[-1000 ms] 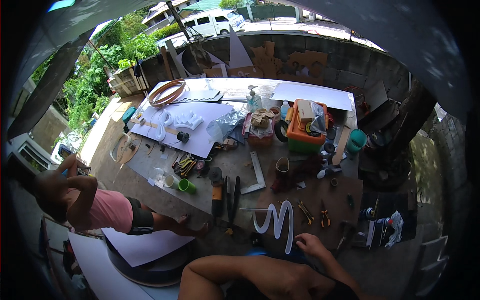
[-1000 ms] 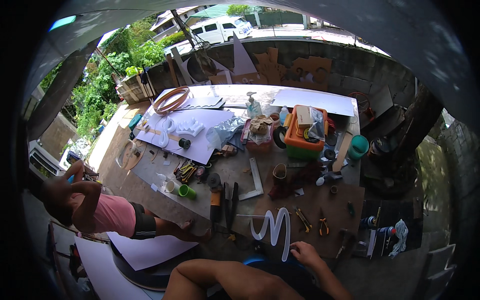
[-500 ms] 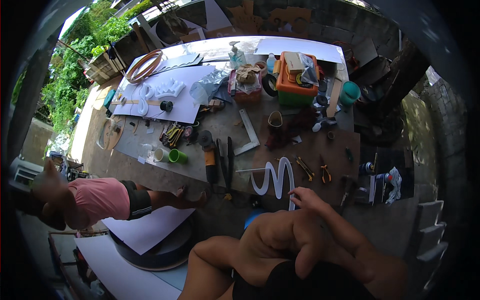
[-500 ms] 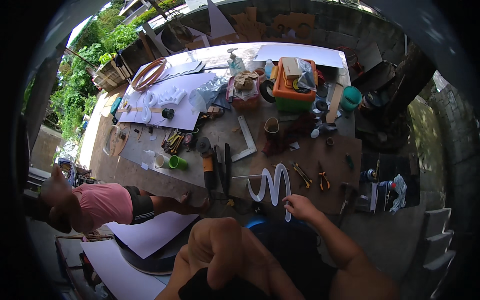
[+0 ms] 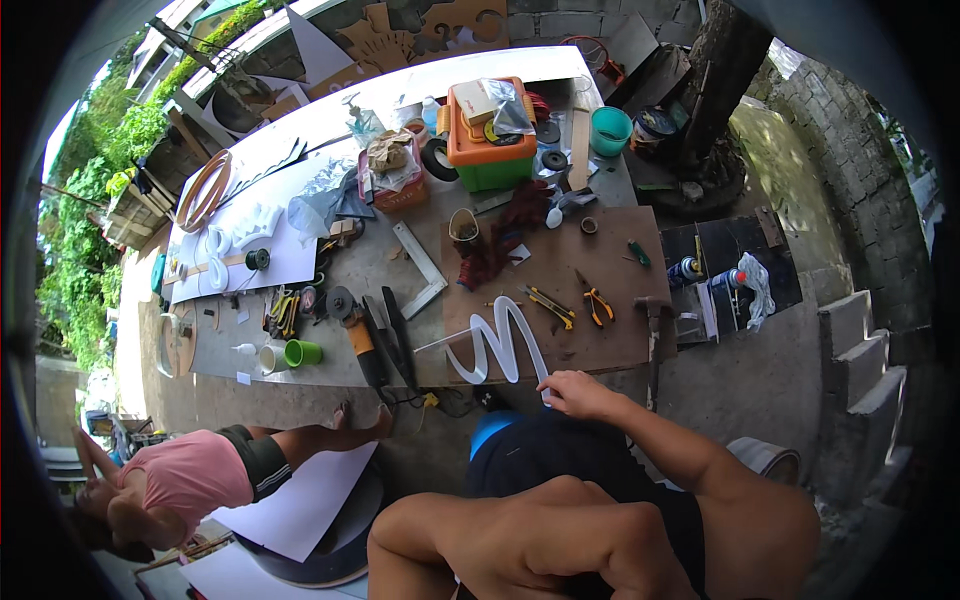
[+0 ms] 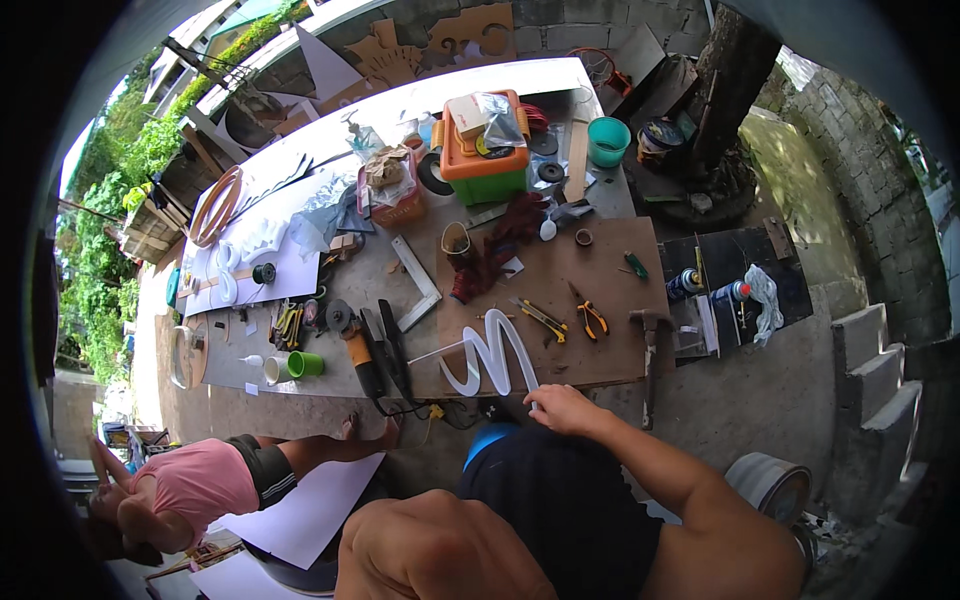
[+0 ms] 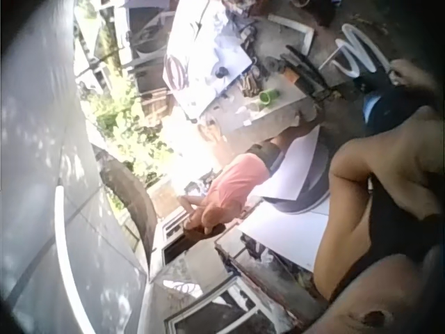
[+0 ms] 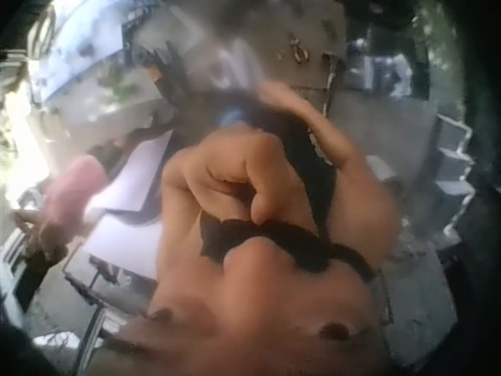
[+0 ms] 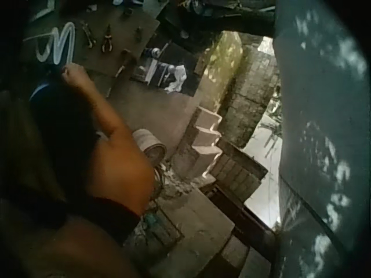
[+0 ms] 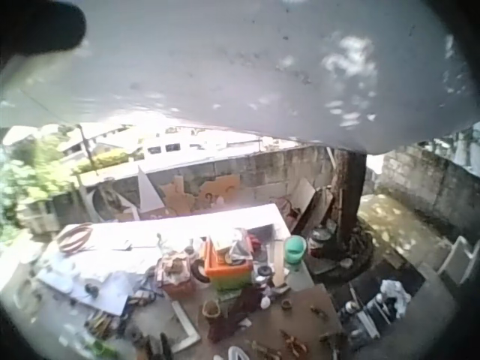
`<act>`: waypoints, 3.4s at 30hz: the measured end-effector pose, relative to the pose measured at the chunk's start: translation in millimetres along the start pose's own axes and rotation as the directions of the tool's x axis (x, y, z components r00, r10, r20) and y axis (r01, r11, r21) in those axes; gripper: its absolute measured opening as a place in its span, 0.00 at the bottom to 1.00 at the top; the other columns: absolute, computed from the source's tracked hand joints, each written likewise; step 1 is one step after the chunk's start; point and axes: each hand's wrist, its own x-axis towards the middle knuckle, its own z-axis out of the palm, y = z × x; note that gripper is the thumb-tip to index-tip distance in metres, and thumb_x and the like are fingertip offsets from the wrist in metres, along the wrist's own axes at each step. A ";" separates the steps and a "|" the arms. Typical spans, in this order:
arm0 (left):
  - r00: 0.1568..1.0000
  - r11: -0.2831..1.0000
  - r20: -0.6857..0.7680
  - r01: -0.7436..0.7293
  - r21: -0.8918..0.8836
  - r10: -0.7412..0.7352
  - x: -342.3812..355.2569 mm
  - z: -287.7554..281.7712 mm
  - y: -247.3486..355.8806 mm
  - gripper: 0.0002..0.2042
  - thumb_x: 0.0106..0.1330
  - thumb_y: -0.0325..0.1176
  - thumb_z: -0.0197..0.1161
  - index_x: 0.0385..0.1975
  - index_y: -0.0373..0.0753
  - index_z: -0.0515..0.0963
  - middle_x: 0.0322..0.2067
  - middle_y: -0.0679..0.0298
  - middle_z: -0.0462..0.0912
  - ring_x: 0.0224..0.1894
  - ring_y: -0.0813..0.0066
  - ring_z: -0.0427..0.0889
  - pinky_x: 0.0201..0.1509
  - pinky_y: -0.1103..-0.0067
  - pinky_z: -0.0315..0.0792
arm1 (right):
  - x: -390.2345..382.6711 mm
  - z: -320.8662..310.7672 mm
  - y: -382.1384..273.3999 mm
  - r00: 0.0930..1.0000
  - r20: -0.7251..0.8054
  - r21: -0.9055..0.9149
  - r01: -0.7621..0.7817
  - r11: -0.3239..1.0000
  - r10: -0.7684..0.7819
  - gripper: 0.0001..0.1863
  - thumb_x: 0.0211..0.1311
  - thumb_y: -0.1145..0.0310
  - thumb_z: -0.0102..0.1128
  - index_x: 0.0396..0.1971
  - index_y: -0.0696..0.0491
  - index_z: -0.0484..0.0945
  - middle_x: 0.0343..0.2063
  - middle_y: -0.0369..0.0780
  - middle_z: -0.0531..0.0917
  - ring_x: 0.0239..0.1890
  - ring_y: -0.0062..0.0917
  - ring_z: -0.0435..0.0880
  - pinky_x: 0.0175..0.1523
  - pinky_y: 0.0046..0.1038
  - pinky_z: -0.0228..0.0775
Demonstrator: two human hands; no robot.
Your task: Fabricating a 3D channel letter by attaching a side wall strip to a letter face using glue.
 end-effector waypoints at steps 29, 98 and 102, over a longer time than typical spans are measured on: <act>0.950 -0.223 0.183 -0.241 0.945 -0.253 165.3 -232.6 -141.7 0.16 0.65 0.36 0.68 0.47 0.35 0.77 0.38 0.55 0.88 0.45 0.54 0.86 0.50 0.66 0.76 | -130.7 -146.5 287.6 0.218 -0.928 0.176 -0.457 0.872 0.302 0.12 0.56 0.69 0.68 0.40 0.54 0.80 0.34 0.43 0.81 0.40 0.39 0.81 0.47 0.39 0.72; 0.818 -0.690 0.385 0.020 0.723 0.427 356.3 -416.1 -106.4 0.34 0.50 0.24 0.57 0.64 0.42 0.68 0.64 0.53 0.69 0.70 0.53 0.64 0.72 0.55 0.50 | -235.4 -125.0 224.2 -0.331 -0.813 0.580 -0.381 0.720 0.479 0.05 0.65 0.74 0.62 0.39 0.57 0.81 0.29 0.37 0.83 0.30 0.23 0.79 0.39 0.26 0.72; 0.811 -0.689 0.353 0.082 0.720 0.466 321.3 -389.4 -106.9 0.34 0.49 0.24 0.57 0.63 0.39 0.68 0.64 0.50 0.68 0.69 0.49 0.64 0.72 0.56 0.51 | -225.6 -170.5 234.3 -0.064 -0.897 0.432 -0.345 0.833 0.438 0.05 0.63 0.74 0.64 0.36 0.58 0.81 0.27 0.40 0.83 0.29 0.24 0.81 0.37 0.27 0.73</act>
